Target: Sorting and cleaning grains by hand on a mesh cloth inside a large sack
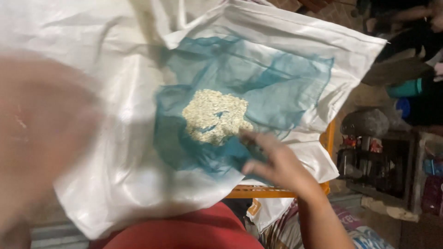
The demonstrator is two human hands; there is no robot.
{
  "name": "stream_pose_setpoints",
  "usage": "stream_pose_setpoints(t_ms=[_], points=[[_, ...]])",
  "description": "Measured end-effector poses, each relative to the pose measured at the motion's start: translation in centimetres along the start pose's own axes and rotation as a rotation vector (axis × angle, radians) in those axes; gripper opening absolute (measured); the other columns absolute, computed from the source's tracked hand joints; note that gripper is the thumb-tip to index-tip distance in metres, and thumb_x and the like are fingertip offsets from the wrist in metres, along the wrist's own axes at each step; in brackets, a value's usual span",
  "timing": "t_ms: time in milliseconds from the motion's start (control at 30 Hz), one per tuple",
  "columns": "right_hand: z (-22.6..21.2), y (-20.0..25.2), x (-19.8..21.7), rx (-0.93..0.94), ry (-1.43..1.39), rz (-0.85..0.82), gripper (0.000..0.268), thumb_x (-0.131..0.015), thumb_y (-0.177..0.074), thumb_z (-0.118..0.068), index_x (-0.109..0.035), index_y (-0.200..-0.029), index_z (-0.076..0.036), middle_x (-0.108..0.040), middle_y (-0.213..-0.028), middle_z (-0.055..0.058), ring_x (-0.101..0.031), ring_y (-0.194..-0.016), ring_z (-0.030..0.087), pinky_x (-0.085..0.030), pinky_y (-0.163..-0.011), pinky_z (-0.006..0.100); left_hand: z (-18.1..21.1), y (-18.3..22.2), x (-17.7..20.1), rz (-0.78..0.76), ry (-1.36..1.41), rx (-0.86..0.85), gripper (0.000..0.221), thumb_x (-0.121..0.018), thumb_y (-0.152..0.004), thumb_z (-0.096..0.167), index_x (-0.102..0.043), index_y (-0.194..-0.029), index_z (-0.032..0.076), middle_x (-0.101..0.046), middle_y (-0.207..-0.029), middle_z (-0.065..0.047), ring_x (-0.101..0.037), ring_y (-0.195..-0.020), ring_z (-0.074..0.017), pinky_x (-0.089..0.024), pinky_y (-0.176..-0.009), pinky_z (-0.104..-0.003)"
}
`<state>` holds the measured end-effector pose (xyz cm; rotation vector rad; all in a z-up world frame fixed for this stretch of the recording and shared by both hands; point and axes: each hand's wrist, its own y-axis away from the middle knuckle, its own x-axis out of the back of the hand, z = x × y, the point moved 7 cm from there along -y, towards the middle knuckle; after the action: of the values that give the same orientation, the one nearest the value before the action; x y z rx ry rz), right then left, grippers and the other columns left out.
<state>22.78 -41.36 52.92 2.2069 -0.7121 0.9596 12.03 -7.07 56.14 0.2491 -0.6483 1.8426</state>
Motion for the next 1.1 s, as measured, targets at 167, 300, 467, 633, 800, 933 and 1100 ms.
stream_pose_setpoints(t_ms=[167,300,467,633,800,933,1100], points=[[1.6,3.0,-0.3,0.012,0.308,-0.022,0.048,-0.074,-0.081,-0.041,-0.062,-0.117,-0.011,-0.07,-0.101,0.008,-0.063,-0.089,0.028,-0.051,-0.078,0.04,6.3,0.8,-10.6,-0.562,-0.136,-0.584,0.045,-0.074,-0.071,0.022,-0.062,-0.113,0.007,-0.065,-0.108,-0.008,-0.06,-0.101,-0.0265,-0.051,-0.087,-0.041],[0.6,3.1,1.8,-0.003,0.204,0.147,0.021,-0.066,-0.088,-0.016,-0.07,-0.106,-0.006,-0.074,-0.094,0.008,-0.067,-0.078,0.026,-0.053,-0.077,0.039,3.9,2.2,-14.1,-0.564,-0.389,-0.718,0.072,-0.063,-0.075,0.022,-0.052,-0.144,0.003,-0.061,-0.135,-0.019,-0.053,-0.136,-0.0412,-0.045,-0.105,-0.058],[-2.7,4.5,6.0,0.115,0.233,0.531,0.023,-0.07,-0.086,-0.007,-0.07,-0.108,-0.002,-0.068,-0.087,0.007,-0.056,-0.072,0.019,-0.045,-0.073,0.032,3.3,1.5,-15.3,-0.487,-0.426,-0.718,0.056,-0.062,-0.081,0.015,-0.059,-0.135,-0.002,-0.065,-0.096,-0.013,-0.062,-0.098,-0.0295,-0.048,-0.1,-0.05],[3.8,3.0,2.1,0.035,0.416,0.025,0.057,-0.073,-0.081,-0.039,-0.065,-0.129,-0.009,-0.077,-0.098,0.004,-0.071,-0.097,0.022,-0.048,-0.093,0.044,2.5,-1.8,-13.7,-0.512,-0.403,-0.391,0.028,-0.062,-0.081,0.006,-0.073,-0.106,0.009,-0.068,-0.101,-0.006,-0.062,-0.098,-0.0274,-0.051,-0.092,-0.042],[3.2,3.0,4.3,0.122,0.274,0.151,0.007,-0.071,-0.078,-0.005,-0.068,-0.085,-0.004,-0.068,-0.081,0.007,-0.063,-0.074,0.025,-0.052,-0.079,0.039,2.7,-2.1,-12.1,-0.465,-0.451,-0.351,0.022,-0.067,-0.084,0.007,-0.073,-0.105,0.012,-0.068,-0.102,0.0,-0.062,-0.105,-0.0241,-0.053,-0.09,-0.037],[4.1,2.8,8.2,0.078,0.278,0.582,0.019,-0.074,-0.083,0.0,-0.063,-0.099,0.002,-0.064,-0.114,0.016,-0.061,-0.104,0.033,-0.049,-0.091,0.043,3.5,-3.0,-11.7,-0.299,-0.468,-0.351,0.022,-0.073,-0.076,0.0,-0.077,-0.096,0.008,-0.056,-0.147,-0.023,-0.052,-0.12,-0.0376,-0.048,-0.101,-0.044],[8.3,0.9,8.8,-0.146,0.429,0.74,0.023,-0.082,-0.088,-0.014,-0.08,-0.11,-0.008,-0.037,-0.156,0.034,-0.045,-0.138,0.05,-0.035,-0.11,0.062,1.3,-3.9,-10.8,-0.244,-0.503,-0.131,0.018,-0.076,-0.089,0.01,-0.08,-0.104,0.002,-0.059,-0.138,-0.021,-0.055,-0.094,-0.0289,-0.049,-0.083,-0.041]])
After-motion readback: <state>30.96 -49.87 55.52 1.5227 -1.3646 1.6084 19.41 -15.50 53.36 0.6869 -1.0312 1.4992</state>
